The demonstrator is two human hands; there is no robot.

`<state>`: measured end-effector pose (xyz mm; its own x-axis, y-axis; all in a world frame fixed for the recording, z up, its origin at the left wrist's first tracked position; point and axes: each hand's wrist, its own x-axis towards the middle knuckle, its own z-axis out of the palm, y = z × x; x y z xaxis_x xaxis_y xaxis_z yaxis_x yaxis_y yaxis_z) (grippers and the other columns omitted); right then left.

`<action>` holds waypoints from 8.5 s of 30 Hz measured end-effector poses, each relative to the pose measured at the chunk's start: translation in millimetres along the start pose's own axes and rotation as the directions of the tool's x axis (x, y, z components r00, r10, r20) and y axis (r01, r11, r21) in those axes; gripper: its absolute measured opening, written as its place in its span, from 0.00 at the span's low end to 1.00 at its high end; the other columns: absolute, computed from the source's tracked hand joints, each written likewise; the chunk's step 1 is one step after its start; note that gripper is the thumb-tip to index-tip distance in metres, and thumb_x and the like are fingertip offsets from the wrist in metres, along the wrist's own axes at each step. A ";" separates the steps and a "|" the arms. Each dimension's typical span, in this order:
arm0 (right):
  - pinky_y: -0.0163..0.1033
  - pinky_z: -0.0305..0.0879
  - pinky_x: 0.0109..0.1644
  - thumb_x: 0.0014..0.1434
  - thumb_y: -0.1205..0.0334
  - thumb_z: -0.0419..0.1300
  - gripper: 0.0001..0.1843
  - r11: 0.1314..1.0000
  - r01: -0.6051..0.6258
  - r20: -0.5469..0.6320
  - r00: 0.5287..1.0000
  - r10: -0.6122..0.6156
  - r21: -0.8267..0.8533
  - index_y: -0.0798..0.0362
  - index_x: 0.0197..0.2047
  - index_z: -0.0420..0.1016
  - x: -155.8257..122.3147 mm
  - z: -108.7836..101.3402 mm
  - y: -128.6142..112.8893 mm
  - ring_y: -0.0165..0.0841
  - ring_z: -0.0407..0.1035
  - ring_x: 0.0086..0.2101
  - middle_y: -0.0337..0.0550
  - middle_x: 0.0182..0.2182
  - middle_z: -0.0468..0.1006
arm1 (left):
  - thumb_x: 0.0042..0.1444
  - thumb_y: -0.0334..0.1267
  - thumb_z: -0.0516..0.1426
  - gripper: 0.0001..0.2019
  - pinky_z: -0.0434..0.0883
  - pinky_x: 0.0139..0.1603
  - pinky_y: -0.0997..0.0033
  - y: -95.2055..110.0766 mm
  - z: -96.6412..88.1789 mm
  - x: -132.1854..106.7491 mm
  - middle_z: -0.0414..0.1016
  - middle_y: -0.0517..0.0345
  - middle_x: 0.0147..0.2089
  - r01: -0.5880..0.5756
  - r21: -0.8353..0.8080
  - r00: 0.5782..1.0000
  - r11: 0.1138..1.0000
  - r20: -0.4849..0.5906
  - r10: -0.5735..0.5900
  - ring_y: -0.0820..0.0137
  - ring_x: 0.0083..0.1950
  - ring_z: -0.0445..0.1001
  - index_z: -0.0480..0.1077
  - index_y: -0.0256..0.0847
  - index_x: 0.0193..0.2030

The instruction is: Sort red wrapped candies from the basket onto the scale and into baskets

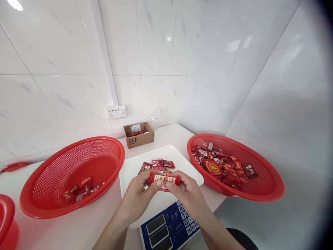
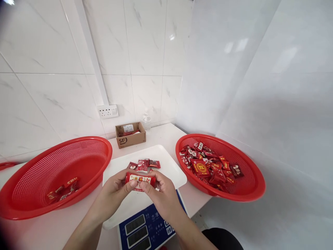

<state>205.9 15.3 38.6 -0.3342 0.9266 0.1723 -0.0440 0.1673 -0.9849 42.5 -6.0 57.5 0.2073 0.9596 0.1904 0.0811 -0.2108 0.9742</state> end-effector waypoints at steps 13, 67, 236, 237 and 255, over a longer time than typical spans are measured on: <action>0.33 0.57 0.27 0.56 0.43 0.56 0.19 0.996 -0.089 0.043 0.995 0.088 0.011 0.52 0.30 0.68 4.3 -0.9 3.7 0.27 0.59 0.24 0.36 0.23 0.66 | 0.61 0.46 0.51 0.14 0.69 0.44 0.66 -8.5 -1.5 1.3 0.73 0.54 0.45 0.020 0.017 0.996 1.000 -0.082 -0.019 0.65 0.44 0.71 0.69 0.43 0.47; 0.47 0.61 0.57 0.57 0.57 0.58 0.16 0.853 0.331 0.022 0.936 -0.352 -0.405 0.43 0.50 0.71 -4.0 -6.7 5.9 0.38 0.61 0.54 0.46 0.52 0.68 | 0.47 0.42 0.65 0.23 0.67 0.48 0.64 -2.4 -0.9 2.5 0.72 0.53 0.48 0.137 -0.321 0.991 0.937 0.058 -0.125 0.64 0.48 0.71 0.67 0.44 0.51; 0.34 0.58 0.29 0.52 0.47 0.60 0.17 0.999 -0.009 -0.158 0.987 0.016 0.046 0.53 0.24 0.67 1.6 -7.2 8.1 0.27 0.60 0.23 0.34 0.20 0.68 | 0.57 0.49 0.54 0.16 0.58 0.28 0.77 -8.9 -2.6 5.1 0.63 0.65 0.24 0.059 0.012 0.988 0.998 -0.143 -0.057 0.75 0.27 0.59 0.65 0.39 0.26; 0.34 0.59 0.29 0.52 0.47 0.60 0.17 0.999 -0.006 -0.158 0.987 0.013 0.048 0.53 0.25 0.67 1.4 -7.0 8.0 0.27 0.60 0.23 0.34 0.20 0.68 | 0.57 0.49 0.54 0.16 0.58 0.28 0.77 -9.5 -2.5 5.4 0.63 0.65 0.24 0.055 0.004 0.988 0.998 -0.147 -0.054 0.75 0.27 0.59 0.65 0.39 0.26; 0.35 0.61 0.33 0.55 0.52 0.58 0.14 0.995 0.095 -0.130 0.987 -0.096 -0.019 0.52 0.26 0.68 0.8 -10.8 4.1 0.29 0.64 0.27 0.37 0.23 0.70 | 0.55 0.50 0.55 0.16 0.61 0.31 0.75 -6.8 -0.8 4.4 0.66 0.61 0.25 0.008 -0.005 0.977 1.000 -0.215 -0.009 0.72 0.29 0.62 0.69 0.39 0.28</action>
<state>215.6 20.3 34.8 -0.2033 0.9420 0.2669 -0.0571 0.2607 -0.9637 42.0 -0.2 51.8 -0.0076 0.9790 0.2036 0.0781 -0.2024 0.9762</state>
